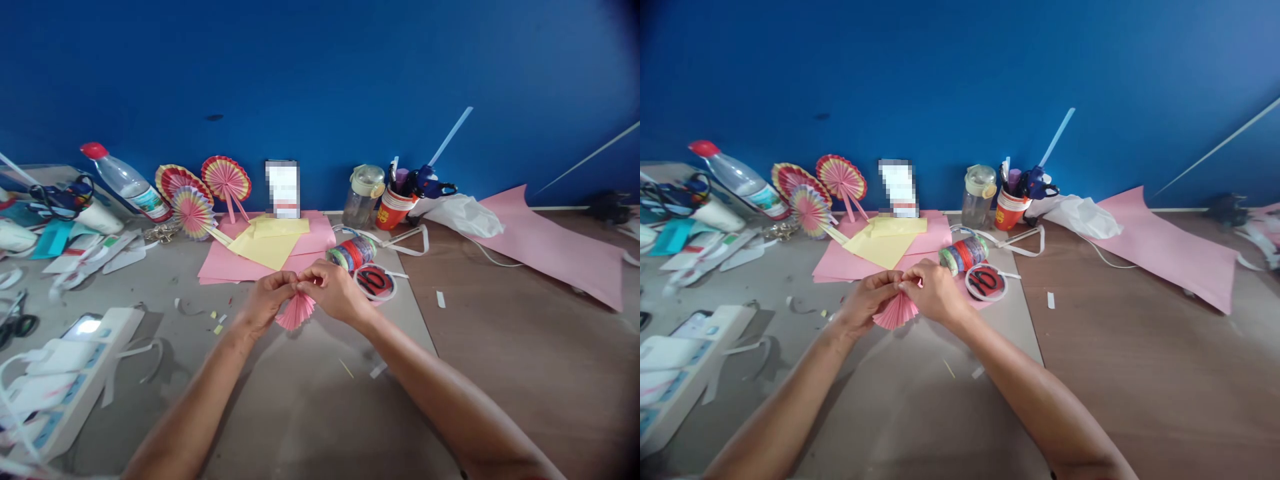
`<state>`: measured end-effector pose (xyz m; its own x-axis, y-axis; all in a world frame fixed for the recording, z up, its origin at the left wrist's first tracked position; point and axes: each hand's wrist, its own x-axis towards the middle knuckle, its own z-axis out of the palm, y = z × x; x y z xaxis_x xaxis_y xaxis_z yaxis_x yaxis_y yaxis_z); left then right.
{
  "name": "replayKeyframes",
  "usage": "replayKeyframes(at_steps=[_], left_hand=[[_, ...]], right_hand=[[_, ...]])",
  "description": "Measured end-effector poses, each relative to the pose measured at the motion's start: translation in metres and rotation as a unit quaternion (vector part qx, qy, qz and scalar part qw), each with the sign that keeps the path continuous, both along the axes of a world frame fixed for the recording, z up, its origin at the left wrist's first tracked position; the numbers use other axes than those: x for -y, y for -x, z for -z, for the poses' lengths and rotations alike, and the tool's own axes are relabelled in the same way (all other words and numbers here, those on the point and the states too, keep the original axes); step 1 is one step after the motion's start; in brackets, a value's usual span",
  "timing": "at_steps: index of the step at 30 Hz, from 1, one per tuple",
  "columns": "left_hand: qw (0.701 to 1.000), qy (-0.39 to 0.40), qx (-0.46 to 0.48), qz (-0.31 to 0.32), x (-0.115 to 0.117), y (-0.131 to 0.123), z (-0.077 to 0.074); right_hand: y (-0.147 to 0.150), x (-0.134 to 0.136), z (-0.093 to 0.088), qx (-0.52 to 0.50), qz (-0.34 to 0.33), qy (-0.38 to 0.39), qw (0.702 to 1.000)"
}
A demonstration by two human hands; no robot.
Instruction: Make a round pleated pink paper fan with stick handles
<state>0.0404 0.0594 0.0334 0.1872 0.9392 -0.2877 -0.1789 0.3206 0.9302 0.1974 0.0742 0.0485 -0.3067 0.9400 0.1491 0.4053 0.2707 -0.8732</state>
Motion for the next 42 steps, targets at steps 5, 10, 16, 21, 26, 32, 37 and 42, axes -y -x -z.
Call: replayKeyframes(at_steps=[5,10,16,21,26,32,37,42], left_hand=[[0.998,-0.040,-0.029,0.031,0.001,-0.002,0.000],[0.996,-0.069,-0.031,0.052,0.001,0.001,0.006],[0.999,-0.045,0.025,0.007,0.001,-0.001,0.009],[0.994,-0.039,0.090,-0.046,0.004,-0.009,0.006],[0.987,-0.080,0.110,-0.083,0.006,-0.015,0.005],[0.982,-0.096,0.131,-0.093,0.007,-0.017,0.009],[0.981,-0.056,0.161,-0.094,0.006,-0.017,0.008],[0.977,-0.027,0.174,-0.119,0.006,-0.018,0.009]], right_hand=[[0.003,0.001,-0.001,-0.002,0.015,0.044,0.999],[0.004,0.001,0.001,0.002,0.026,0.041,0.999],[0.003,-0.001,0.004,-0.028,0.054,0.033,0.998],[0.006,-0.003,0.011,-0.087,0.075,0.035,0.993],[0.008,-0.002,0.016,-0.087,0.077,0.046,0.992],[0.008,-0.004,0.015,-0.096,0.092,0.078,0.988],[0.011,-0.002,0.017,-0.183,0.105,0.140,0.967],[0.016,0.001,0.022,-0.216,0.125,0.166,0.954]])
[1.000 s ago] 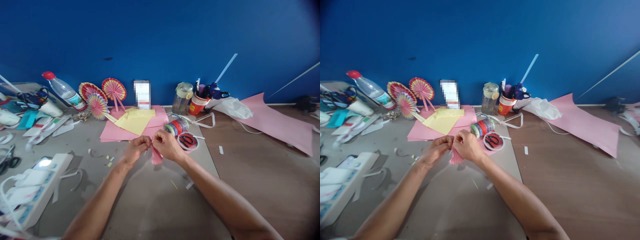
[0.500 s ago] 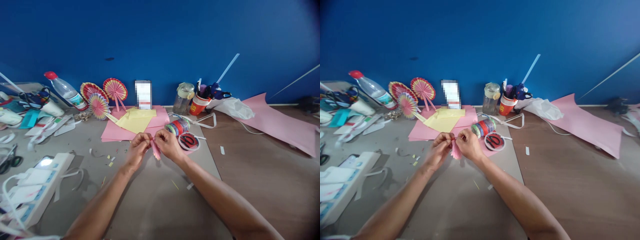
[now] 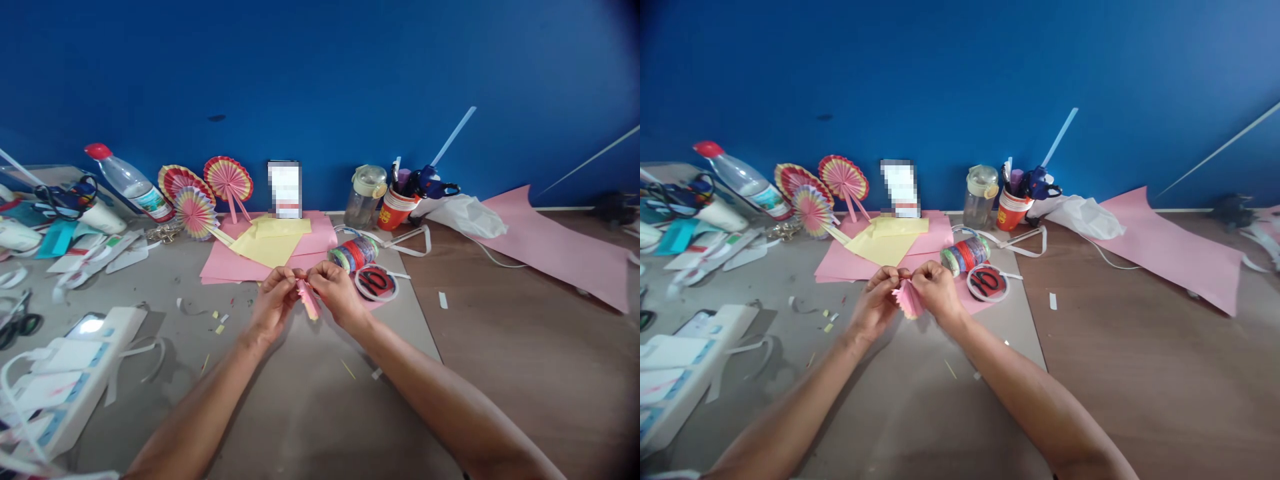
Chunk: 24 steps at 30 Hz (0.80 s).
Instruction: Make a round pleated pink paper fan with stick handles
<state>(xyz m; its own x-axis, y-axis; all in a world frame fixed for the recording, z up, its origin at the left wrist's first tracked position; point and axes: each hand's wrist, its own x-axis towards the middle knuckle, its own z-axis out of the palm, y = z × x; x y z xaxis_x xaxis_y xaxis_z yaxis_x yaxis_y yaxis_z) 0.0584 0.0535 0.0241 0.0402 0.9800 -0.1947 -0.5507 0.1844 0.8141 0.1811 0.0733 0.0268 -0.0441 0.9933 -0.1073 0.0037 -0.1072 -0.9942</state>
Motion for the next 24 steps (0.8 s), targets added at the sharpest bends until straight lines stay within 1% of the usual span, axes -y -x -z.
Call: replayKeyframes(at_steps=[3,7,10,12,15,19,24], left_hand=[[1.000,0.012,0.002,-0.018,0.000,-0.002,0.001],[0.999,0.026,0.002,-0.043,0.000,-0.007,-0.001],[0.998,0.032,-0.005,-0.054,0.001,-0.009,-0.002],[0.998,0.039,-0.010,-0.056,0.002,-0.009,-0.001],[0.997,0.052,-0.017,-0.049,0.002,-0.009,0.001],[0.998,0.048,-0.021,-0.045,0.001,-0.008,0.000],[0.997,0.047,-0.025,-0.051,-0.002,-0.005,0.000]], right_hand=[[0.003,0.001,0.005,-0.015,0.011,0.003,1.000],[0.007,0.003,0.010,-0.036,0.019,-0.014,0.999],[0.011,0.005,0.012,-0.050,0.034,-0.032,0.998],[0.012,0.005,0.011,-0.063,0.048,-0.031,0.996],[0.012,0.004,0.008,-0.135,0.054,-0.001,0.989],[0.008,0.000,0.004,-0.255,0.041,0.045,0.965],[0.003,-0.006,0.001,-0.319,0.012,0.057,0.946]])
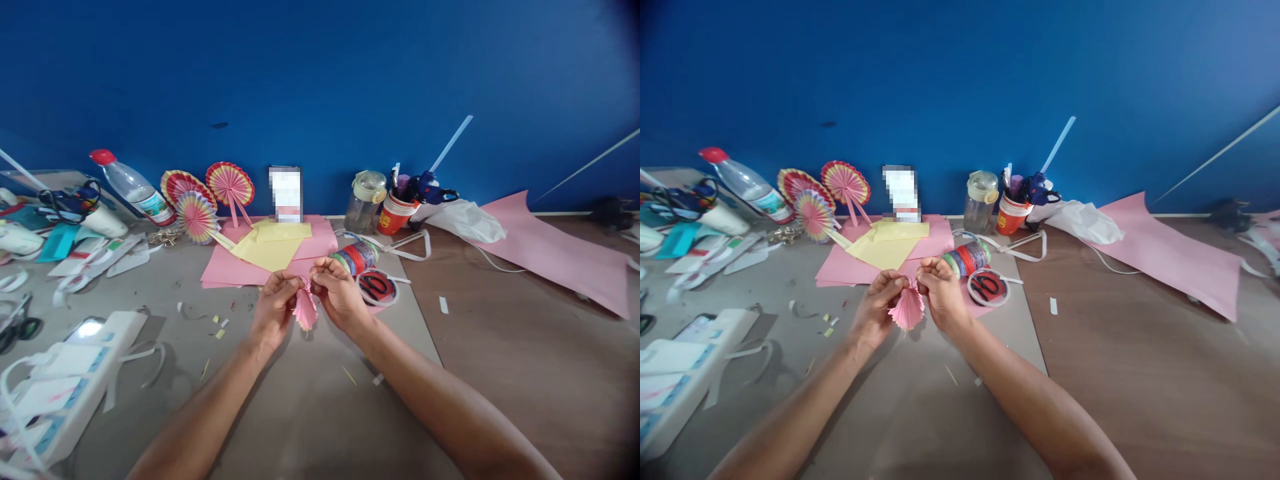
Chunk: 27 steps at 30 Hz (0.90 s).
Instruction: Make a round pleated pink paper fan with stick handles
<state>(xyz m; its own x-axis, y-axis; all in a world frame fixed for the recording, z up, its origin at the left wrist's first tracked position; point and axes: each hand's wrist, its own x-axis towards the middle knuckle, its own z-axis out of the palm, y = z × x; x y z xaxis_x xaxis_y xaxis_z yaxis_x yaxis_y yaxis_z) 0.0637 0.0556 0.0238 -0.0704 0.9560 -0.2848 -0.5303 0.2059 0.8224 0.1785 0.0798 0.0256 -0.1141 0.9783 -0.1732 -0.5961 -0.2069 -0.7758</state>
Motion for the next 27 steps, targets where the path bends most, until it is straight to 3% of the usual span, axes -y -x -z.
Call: replayKeyframes(at_steps=[4,15,19,23,27], left_hand=[[1.000,-0.004,0.011,0.011,0.000,0.003,0.000],[0.999,-0.022,0.016,0.044,-0.001,0.007,0.001],[0.996,-0.030,-0.038,0.068,-0.004,0.013,-0.001],[0.988,-0.063,-0.122,0.078,-0.004,0.017,-0.004],[0.972,-0.087,-0.170,0.138,-0.001,0.019,-0.011]], right_hand=[[-0.004,-0.002,-0.001,-0.007,-0.038,0.021,0.999],[-0.006,-0.005,0.001,-0.011,-0.043,0.043,0.998],[-0.008,-0.003,-0.002,0.132,-0.028,-0.030,0.990],[-0.010,0.002,-0.007,0.283,-0.018,-0.142,0.948],[-0.010,0.008,-0.012,0.362,-0.025,-0.218,0.906]])
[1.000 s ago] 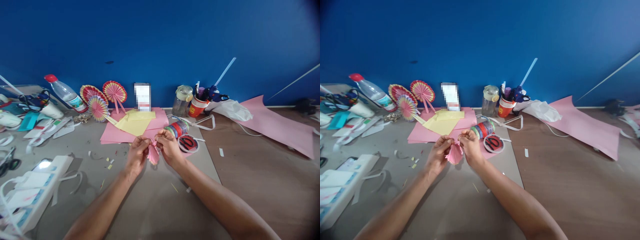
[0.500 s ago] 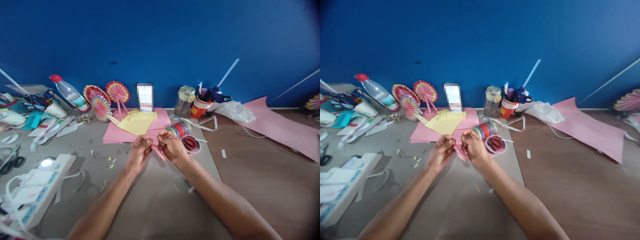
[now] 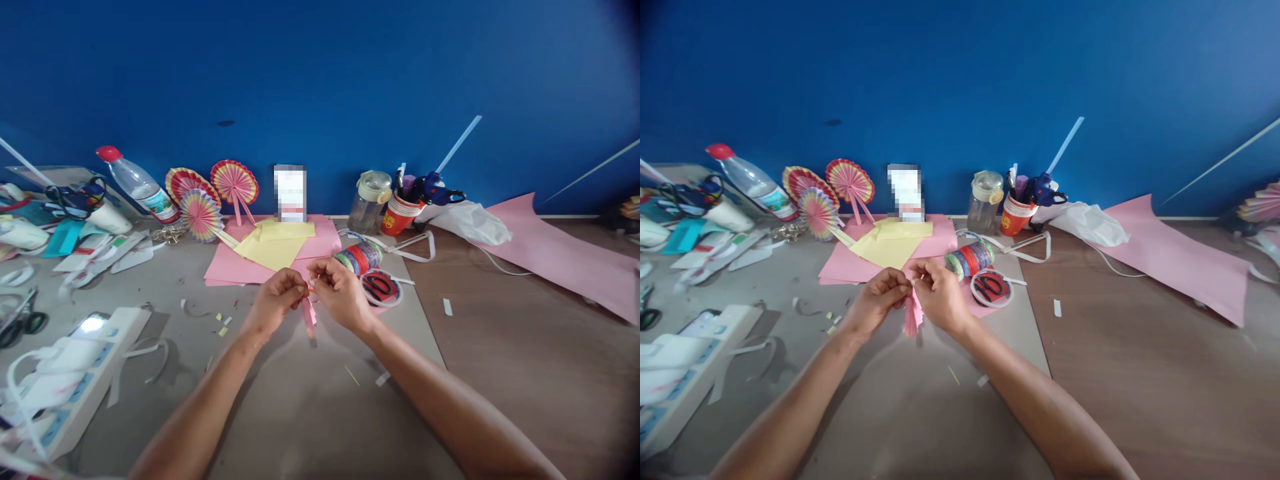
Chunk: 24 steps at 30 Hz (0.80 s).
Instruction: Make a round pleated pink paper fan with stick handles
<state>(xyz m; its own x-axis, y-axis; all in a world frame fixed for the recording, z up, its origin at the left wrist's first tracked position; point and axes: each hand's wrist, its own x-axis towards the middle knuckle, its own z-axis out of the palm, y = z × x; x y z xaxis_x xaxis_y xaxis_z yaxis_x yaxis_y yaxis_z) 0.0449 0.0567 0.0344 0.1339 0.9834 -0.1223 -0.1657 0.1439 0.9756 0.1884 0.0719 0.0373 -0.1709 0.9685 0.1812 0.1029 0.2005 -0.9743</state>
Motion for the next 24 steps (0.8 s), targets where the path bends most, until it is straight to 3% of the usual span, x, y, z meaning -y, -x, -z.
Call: replayKeyframes(at_steps=[5,12,18,21,24], left_hand=[[0.998,0.010,-0.025,0.053,0.002,0.005,-0.006],[0.996,0.037,-0.006,0.080,-0.002,0.010,-0.003],[0.988,0.021,-0.089,0.123,0.004,0.003,-0.004],[0.986,0.007,-0.109,0.130,0.007,-0.001,-0.004],[0.991,0.010,-0.085,0.102,0.005,0.000,-0.004]], right_hand=[[-0.001,0.003,-0.002,0.040,-0.006,-0.052,0.998],[-0.004,0.005,-0.004,0.079,-0.006,-0.114,0.990],[-0.001,0.009,-0.010,0.098,-0.036,-0.133,0.986],[-0.002,0.007,-0.013,0.064,-0.022,-0.083,0.994],[-0.009,0.001,-0.016,0.025,-0.022,0.022,0.999]])
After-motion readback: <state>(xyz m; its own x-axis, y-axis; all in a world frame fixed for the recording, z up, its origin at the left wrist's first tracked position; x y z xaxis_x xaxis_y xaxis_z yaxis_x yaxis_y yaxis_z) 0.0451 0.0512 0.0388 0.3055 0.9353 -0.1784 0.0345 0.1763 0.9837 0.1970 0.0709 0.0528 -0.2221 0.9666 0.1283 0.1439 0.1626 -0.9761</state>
